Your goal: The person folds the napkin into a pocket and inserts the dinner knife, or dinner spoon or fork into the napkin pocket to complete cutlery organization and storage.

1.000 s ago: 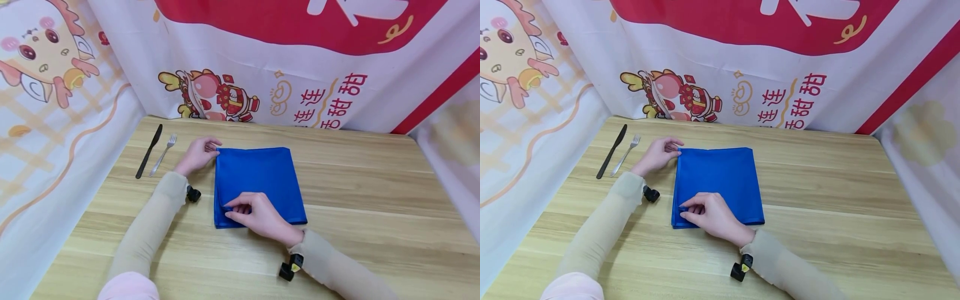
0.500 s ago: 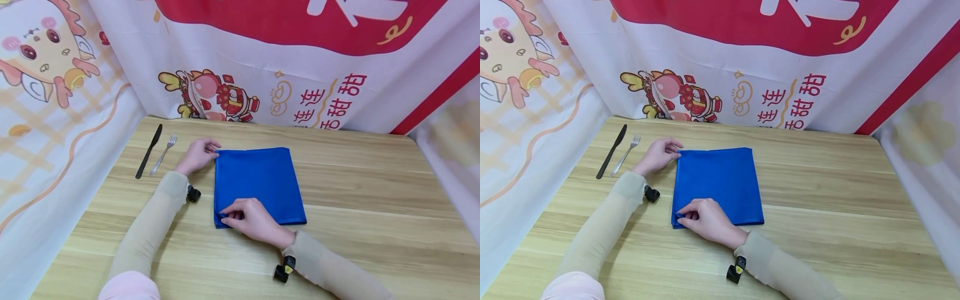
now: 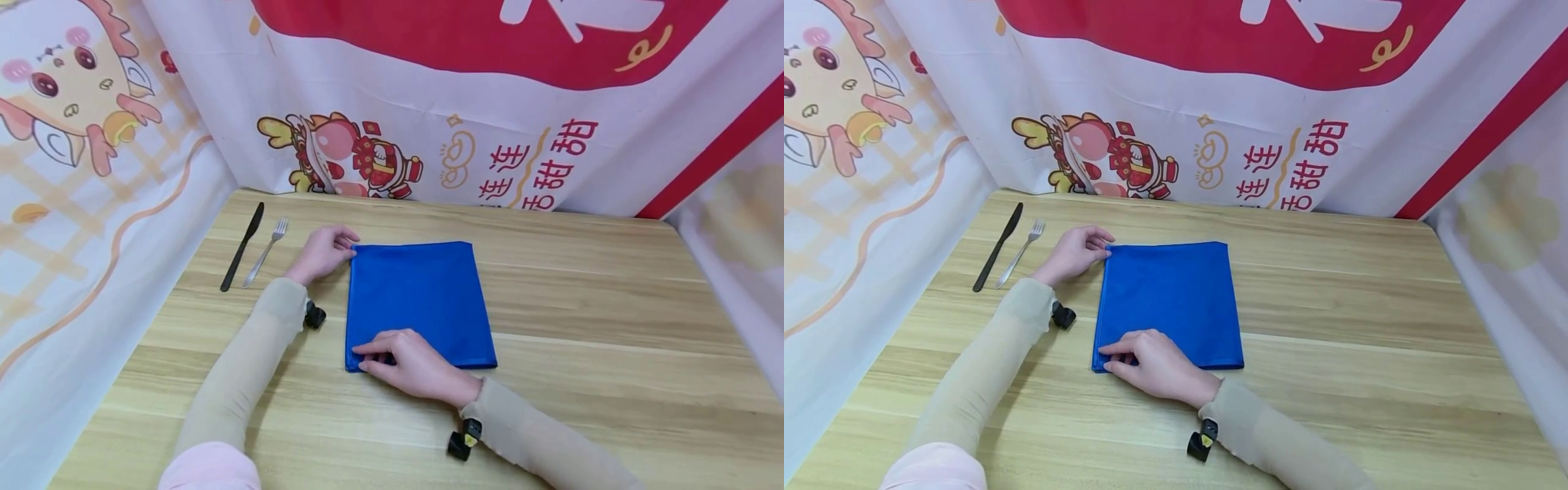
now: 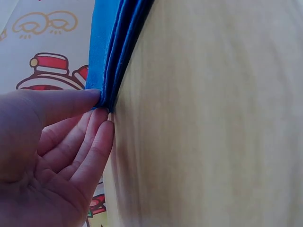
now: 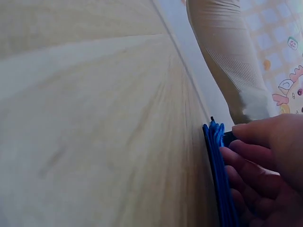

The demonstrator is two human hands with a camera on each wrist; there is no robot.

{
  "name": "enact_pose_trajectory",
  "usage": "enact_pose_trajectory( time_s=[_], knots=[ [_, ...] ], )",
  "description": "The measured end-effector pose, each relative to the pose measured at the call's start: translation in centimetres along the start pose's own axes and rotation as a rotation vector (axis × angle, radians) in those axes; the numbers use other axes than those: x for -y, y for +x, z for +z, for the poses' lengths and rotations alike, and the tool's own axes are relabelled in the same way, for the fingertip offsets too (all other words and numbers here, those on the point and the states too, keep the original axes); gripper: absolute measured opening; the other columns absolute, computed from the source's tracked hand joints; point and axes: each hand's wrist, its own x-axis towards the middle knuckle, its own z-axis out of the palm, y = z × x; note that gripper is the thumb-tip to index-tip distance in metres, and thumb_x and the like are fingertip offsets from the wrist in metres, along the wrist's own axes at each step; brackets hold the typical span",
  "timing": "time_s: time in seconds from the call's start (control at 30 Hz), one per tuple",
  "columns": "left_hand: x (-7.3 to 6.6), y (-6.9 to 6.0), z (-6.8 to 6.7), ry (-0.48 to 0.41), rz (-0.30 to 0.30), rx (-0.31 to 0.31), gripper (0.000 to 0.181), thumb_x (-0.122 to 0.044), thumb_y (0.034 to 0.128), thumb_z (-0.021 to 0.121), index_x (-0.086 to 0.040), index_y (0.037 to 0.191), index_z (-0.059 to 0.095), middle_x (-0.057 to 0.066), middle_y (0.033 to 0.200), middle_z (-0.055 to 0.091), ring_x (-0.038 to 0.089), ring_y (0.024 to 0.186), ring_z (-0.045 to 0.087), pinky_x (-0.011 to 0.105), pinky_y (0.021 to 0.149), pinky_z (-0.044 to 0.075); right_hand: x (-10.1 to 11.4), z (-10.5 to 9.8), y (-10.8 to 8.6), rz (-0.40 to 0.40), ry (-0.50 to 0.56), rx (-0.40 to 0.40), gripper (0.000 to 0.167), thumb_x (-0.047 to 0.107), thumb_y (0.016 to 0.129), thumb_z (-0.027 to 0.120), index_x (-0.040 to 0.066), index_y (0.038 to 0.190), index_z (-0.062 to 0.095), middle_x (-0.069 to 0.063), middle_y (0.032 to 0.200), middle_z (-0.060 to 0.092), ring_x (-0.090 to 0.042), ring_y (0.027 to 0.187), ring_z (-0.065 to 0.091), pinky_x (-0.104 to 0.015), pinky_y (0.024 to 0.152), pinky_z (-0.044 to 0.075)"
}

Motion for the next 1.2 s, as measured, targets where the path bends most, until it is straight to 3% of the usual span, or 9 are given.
enact_pose_trajectory(
  time_s=[0.17, 0.27, 0.4, 0.53, 0.7, 0.93, 1.1, 1.2],
  knots=[
    [-0.1, 0.3, 0.0, 0.078, 0.005, 0.018, 0.027, -0.009, 0.0977, 0.070, -0.004, 0.124, 0.071, 0.010, 0.119, 0.069, 0.025, 0.102, 0.063, 0.040, 0.091, 0.052, 0.2, -1.6, -0.8, -0.010, 0.004, 0.074, 0.037, 0.037, 0.103, 0.062, 0.018, 0.135, 0.068, 0.011, 0.121, 0.070, -0.001, 0.104, 0.063, -0.028, 0.086, 0.052],
    [-0.1, 0.4, -0.1, 0.112, 0.019, 0.037, 0.026, -0.010, 0.0984, 0.069, -0.004, 0.124, 0.072, 0.011, 0.117, 0.070, 0.025, 0.101, 0.062, 0.041, 0.090, 0.051, 0.6, -3.9, -1.3, -0.035, 0.005, 0.061, 0.039, 0.038, 0.103, 0.062, 0.017, 0.135, 0.068, 0.008, 0.128, 0.068, -0.004, 0.118, 0.059, -0.032, 0.097, 0.050],
    [-0.2, 0.6, -0.2, 0.122, 0.011, 0.056, 0.022, -0.011, 0.0994, 0.067, -0.005, 0.119, 0.074, 0.011, 0.113, 0.069, 0.026, 0.099, 0.060, 0.041, 0.089, 0.050, 0.9, -8.7, -1.8, -0.060, -0.033, -0.114, 0.033, 0.028, 0.100, 0.070, 0.015, 0.130, 0.070, 0.003, 0.125, 0.069, -0.009, 0.114, 0.062, -0.040, 0.094, 0.053],
    [-0.3, 0.7, -0.2, 0.109, -0.012, 0.063, 0.017, -0.010, 0.0994, 0.066, -0.005, 0.114, 0.073, 0.010, 0.109, 0.067, 0.027, 0.098, 0.058, 0.041, 0.089, 0.049, 0.4, -13.5, -2.1, -0.020, -0.110, -0.314, 0.030, 0.020, 0.097, 0.073, 0.011, 0.126, 0.073, -0.002, 0.122, 0.070, -0.018, 0.110, 0.064, -0.046, 0.087, 0.053],
    [-0.6, 0.7, -0.2, 0.088, -0.010, 0.080, 0.016, -0.006, 0.0994, 0.065, -0.004, 0.114, 0.071, 0.011, 0.107, 0.065, 0.027, 0.098, 0.057, 0.041, 0.089, 0.049, -1.1, -17.1, -2.0, 0.074, -0.199, -0.426, 0.033, 0.022, 0.096, 0.074, 0.008, 0.127, 0.072, -0.007, 0.125, 0.070, -0.025, 0.114, 0.063, -0.047, 0.090, 0.052],
    [-0.9, 0.6, -0.1, 0.119, 0.028, 0.118, 0.021, -0.005, 0.1006, 0.063, -0.004, 0.118, 0.073, 0.011, 0.114, 0.066, 0.027, 0.101, 0.056, 0.042, 0.094, 0.048, -5.3, -18.6, -0.5, 0.229, -0.223, -0.381, 0.038, 0.025, 0.098, 0.072, 0.009, 0.132, 0.068, -0.009, 0.131, 0.066, -0.028, 0.122, 0.058, -0.052, 0.099, 0.048],
    [-1.3, 0.5, -0.1, 0.104, 0.039, 0.103, 0.017, -0.005, 0.1005, 0.063, -0.006, 0.113, 0.073, 0.009, 0.113, 0.067, 0.027, 0.101, 0.058, 0.043, 0.093, 0.049, -9.4, -18.0, 0.5, 0.335, -0.216, -0.308, 0.040, 0.021, 0.098, 0.071, 0.006, 0.135, 0.065, -0.013, 0.136, 0.062, -0.033, 0.125, 0.056, -0.053, 0.099, 0.049],
    [-1.4, 0.4, 0.1, 0.084, 0.064, 0.099, 0.015, -0.005, 0.1008, 0.062, -0.007, 0.111, 0.072, 0.009, 0.111, 0.067, 0.027, 0.101, 0.058, 0.043, 0.091, 0.050, -11.2, -17.5, 0.8, 0.356, -0.188, -0.288, 0.040, 0.020, 0.098, 0.072, 0.004, 0.134, 0.065, -0.015, 0.133, 0.062, -0.035, 0.121, 0.056, -0.052, 0.097, 0.050]
  ],
)
